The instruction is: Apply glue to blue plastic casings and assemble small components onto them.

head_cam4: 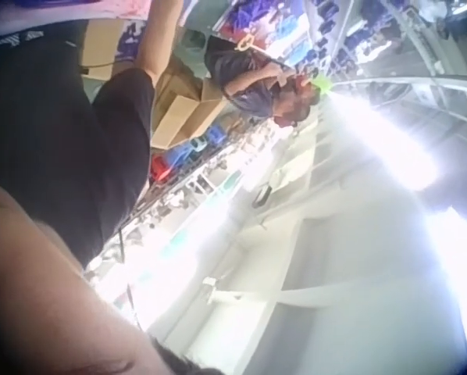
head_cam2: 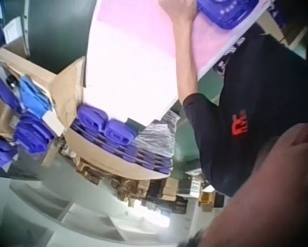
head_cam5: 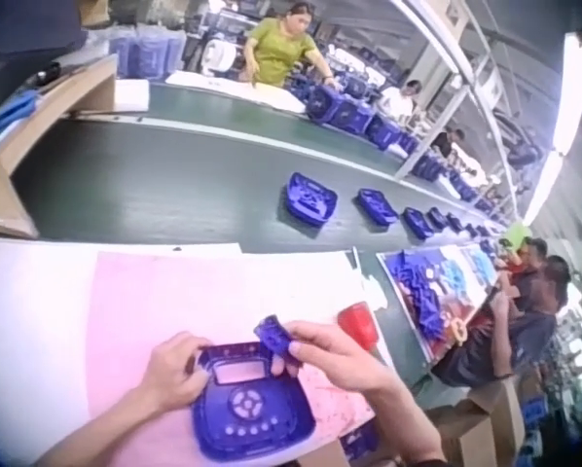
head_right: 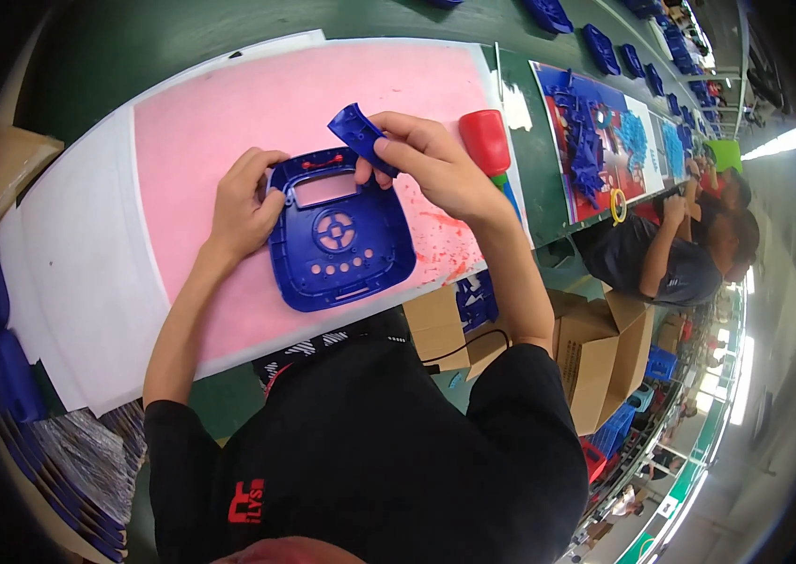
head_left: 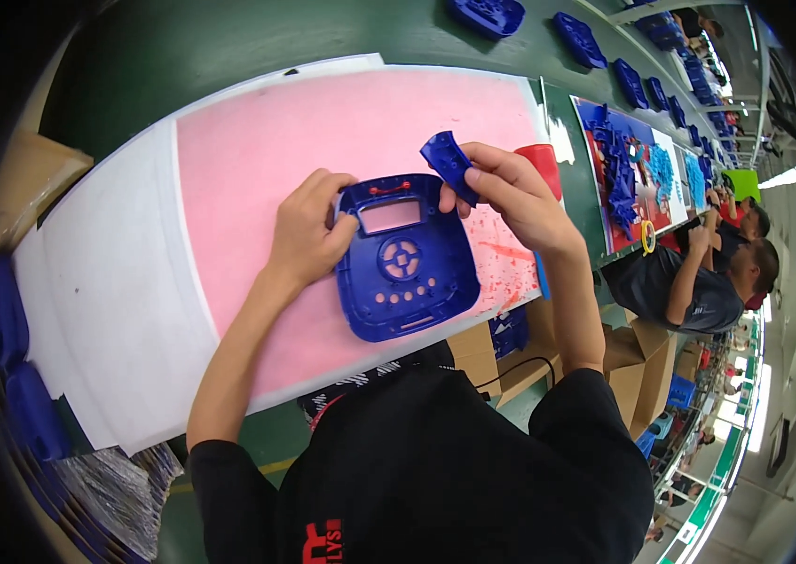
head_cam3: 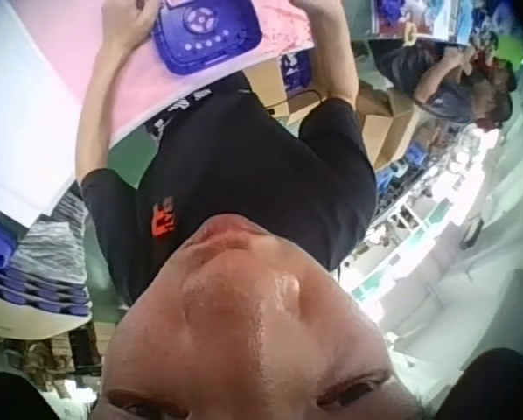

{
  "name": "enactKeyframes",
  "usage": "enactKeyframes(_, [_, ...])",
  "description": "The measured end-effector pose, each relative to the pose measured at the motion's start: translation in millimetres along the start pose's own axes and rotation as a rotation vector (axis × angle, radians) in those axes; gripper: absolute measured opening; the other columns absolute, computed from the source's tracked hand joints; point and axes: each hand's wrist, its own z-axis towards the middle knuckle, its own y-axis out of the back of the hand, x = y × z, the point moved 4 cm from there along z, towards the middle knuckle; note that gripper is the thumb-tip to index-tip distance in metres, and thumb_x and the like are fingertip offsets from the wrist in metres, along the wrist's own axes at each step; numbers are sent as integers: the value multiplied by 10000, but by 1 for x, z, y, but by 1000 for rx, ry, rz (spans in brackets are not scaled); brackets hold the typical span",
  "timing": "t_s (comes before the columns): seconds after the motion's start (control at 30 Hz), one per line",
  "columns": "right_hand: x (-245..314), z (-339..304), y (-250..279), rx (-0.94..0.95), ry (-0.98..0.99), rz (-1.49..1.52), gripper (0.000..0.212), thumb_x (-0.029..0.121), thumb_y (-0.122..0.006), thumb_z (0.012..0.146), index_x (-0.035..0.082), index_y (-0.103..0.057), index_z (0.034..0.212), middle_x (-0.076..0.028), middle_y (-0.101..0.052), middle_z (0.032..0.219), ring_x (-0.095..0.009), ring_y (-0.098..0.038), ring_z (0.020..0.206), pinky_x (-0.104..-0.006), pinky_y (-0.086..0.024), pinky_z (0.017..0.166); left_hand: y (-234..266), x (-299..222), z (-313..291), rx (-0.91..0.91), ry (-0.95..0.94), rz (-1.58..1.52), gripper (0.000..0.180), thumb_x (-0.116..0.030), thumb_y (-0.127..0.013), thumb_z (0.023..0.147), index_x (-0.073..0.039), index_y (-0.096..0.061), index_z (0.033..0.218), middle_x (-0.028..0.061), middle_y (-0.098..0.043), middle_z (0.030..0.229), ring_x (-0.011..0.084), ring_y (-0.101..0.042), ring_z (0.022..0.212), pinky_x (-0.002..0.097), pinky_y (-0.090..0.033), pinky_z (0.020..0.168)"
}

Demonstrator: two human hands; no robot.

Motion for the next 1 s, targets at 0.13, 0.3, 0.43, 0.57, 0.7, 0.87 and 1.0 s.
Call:
enactKeyframes(0.13, [-15, 12, -16, -100, 30, 56, 361, 145, -415, 1027, -61, -531, 1299, -87, -647, 902, -136, -575, 826, -269, -471, 789, 0, 1, 0, 5, 5, -2, 282, -43, -577, 703, -2, -621, 978, 124, -574, 801, 246, -558, 588, 356, -465, 568])
enactKeyframes(0.3, [-22, 20, -28, -254, 133, -281, 328, 107, -461, 1006, -22, -563, 1290, -86, -653, 938, -162, -590, 881, -282, -463, 839, 1, 1, -1, 1, 6, -9, 290, -59, -578, 694, 4, -618, 974, 135, -579, 804, 269, -561, 600, 373, -471, 588])
enactKeyframes(0.43, [-16, 24, -39, -329, 500, -936, 328, 18, -607, 872, 10, -631, 1199, -163, -640, 1080, -314, -612, 959, -355, -474, 861, 2, 0, 0, 2, -9, 22, 296, -62, -576, 690, 3, -619, 975, 144, -589, 818, 281, -568, 609, 381, -476, 594])
enactKeyframes(0.57, [-31, 24, -45, -326, 624, -1031, 312, 30, -673, 801, 15, -654, 1111, -149, -650, 1056, -322, -614, 971, -413, -503, 830, -1, 2, -1, -5, -35, 10, 339, -29, -560, 705, 5, -615, 1038, 101, -531, 786, 189, -498, 568, 321, -423, 536])
enactKeyframes(0.7, [-43, 24, -43, -322, 618, -997, 303, 22, -687, 794, 21, -668, 1097, -153, -659, 1108, -330, -635, 978, -397, -525, 841, -2, 1, 0, 2, 3, 40, 306, -65, -576, 688, 4, -622, 982, 143, -601, 833, 287, -582, 626, 389, -484, 606])
enactKeyframes(0.87, [-44, 25, -45, -339, 630, -994, 285, 28, -689, 768, 23, -682, 1053, -150, -670, 1072, -329, -648, 903, -402, -538, 790, -1, 2, 1, -16, 9, 20, 332, -53, -578, 690, -2, -630, 1013, 143, -600, 833, 283, -584, 626, 384, -490, 611])
enactKeyframes(1.0, [-49, 25, -42, -303, 655, -1007, 324, 28, -689, 753, 37, -686, 1077, -134, -675, 1095, -318, -656, 931, -396, -543, 803, 0, 0, 0, -43, -3, -3, 351, -50, -578, 692, -8, -635, 1036, 141, -602, 839, 280, -586, 631, 380, -494, 613])
